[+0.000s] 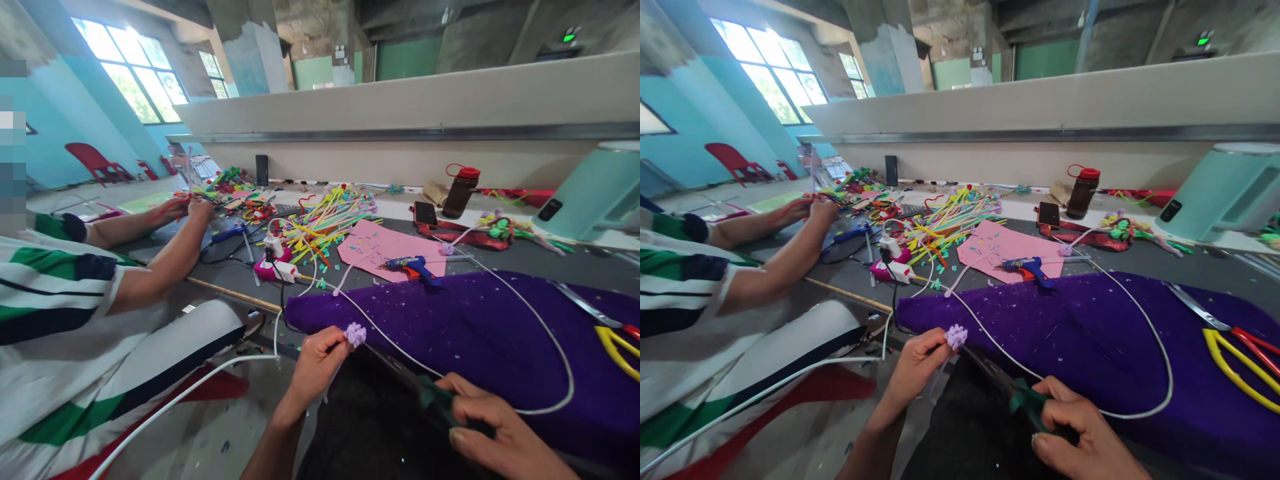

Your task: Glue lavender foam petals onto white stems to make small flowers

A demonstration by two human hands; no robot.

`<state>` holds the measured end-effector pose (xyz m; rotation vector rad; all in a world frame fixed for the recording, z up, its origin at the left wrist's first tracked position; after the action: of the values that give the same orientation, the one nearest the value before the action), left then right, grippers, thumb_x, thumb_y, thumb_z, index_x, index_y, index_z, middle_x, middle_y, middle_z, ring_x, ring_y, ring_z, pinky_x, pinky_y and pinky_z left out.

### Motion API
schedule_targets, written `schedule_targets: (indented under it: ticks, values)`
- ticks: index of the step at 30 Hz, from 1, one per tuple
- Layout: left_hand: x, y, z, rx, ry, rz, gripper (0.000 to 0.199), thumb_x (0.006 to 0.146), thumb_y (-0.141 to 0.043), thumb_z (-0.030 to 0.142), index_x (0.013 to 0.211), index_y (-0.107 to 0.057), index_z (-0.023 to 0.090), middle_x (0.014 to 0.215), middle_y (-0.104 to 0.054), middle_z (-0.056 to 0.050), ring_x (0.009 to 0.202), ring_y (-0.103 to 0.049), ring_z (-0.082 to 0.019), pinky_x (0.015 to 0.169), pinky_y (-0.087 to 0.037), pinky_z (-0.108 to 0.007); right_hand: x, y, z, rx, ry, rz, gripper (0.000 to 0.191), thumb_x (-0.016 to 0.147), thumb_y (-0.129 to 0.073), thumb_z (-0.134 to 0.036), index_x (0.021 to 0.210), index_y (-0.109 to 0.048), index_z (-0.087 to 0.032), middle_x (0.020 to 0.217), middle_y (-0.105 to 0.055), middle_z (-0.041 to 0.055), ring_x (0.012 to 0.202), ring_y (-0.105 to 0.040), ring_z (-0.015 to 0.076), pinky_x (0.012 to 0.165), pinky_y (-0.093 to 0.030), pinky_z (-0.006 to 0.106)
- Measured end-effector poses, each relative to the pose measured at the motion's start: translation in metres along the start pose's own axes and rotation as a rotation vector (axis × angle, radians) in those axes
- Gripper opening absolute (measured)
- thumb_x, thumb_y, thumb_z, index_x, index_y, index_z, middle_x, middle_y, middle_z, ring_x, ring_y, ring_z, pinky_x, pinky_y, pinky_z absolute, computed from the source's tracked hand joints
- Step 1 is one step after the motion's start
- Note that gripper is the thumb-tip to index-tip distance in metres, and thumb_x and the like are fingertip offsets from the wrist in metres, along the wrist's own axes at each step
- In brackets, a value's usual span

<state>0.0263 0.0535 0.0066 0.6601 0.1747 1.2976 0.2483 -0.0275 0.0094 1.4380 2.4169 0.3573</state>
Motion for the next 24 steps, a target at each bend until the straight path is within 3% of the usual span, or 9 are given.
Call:
schedule_targets:
  ticks: [4, 12, 20, 24]
  values:
    - [0.0008, -0.0003, 0.0022, 0.016, -0.005, -0.003, 0.024, 0.080, -0.045, 0.025, 0.059, -0.055, 0.017, 0.058, -0.047, 0.003, 0.056, -0.043, -0.010, 0.055, -0.032, -0.021, 0.0006, -0.0002, 0.0020, 0.029, -0.002, 0.002, 0.031, 0.080, -0.049, -0.040, 0.059, -0.046, -0.017, 0.084, -0.053, 0.0033, 0.077, -0.050, 0.0177, 0.069, -0.039, 0.027]
    - [0.0011, 0.0029, 0.0012, -0.008, -0.044, -0.030, 0.021, 0.080, -0.048, 0.024, 0.065, -0.061, 0.017, 0.063, -0.054, 0.001, 0.061, -0.049, -0.011, 0.059, -0.035, -0.021, -0.0004, -0.0024, 0.0045, 0.122, -0.052, -0.019, 0.033, 0.079, -0.050, -0.045, 0.061, -0.053, -0.017, 0.081, -0.056, 0.0033, 0.075, -0.051, 0.0179, 0.066, -0.039, 0.026]
    - [0.0017, 0.0009, -0.0016, -0.012, -0.051, -0.055, 0.020, 0.081, -0.048, 0.022, 0.068, -0.061, 0.016, 0.065, -0.053, 0.001, 0.062, -0.049, -0.011, 0.060, -0.034, -0.021, 0.0030, -0.0026, 0.0095, 0.204, -0.094, -0.073, 0.030, 0.077, -0.052, -0.034, 0.054, -0.047, -0.016, 0.072, -0.049, 0.0009, 0.068, -0.043, 0.0134, 0.063, -0.035, 0.024]
    - [0.0015, 0.0008, -0.0029, -0.084, -0.009, -0.053, 0.022, 0.080, -0.050, 0.024, 0.062, -0.060, 0.015, 0.061, -0.051, 0.002, 0.059, -0.046, -0.010, 0.058, -0.033, -0.021, 0.0055, -0.0031, 0.0105, 0.197, -0.097, -0.085, 0.028, 0.076, -0.054, -0.030, 0.055, -0.040, -0.016, 0.079, -0.049, 0.0016, 0.073, -0.044, 0.0146, 0.065, -0.036, 0.025]
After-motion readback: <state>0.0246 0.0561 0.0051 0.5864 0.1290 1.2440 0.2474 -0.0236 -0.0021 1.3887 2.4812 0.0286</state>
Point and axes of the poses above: each hand's wrist, its own x-axis towards the middle knuckle, its own y-axis out of the back of the hand, z = x × y, the point moved 6 cm from there along x, towards the middle knuckle
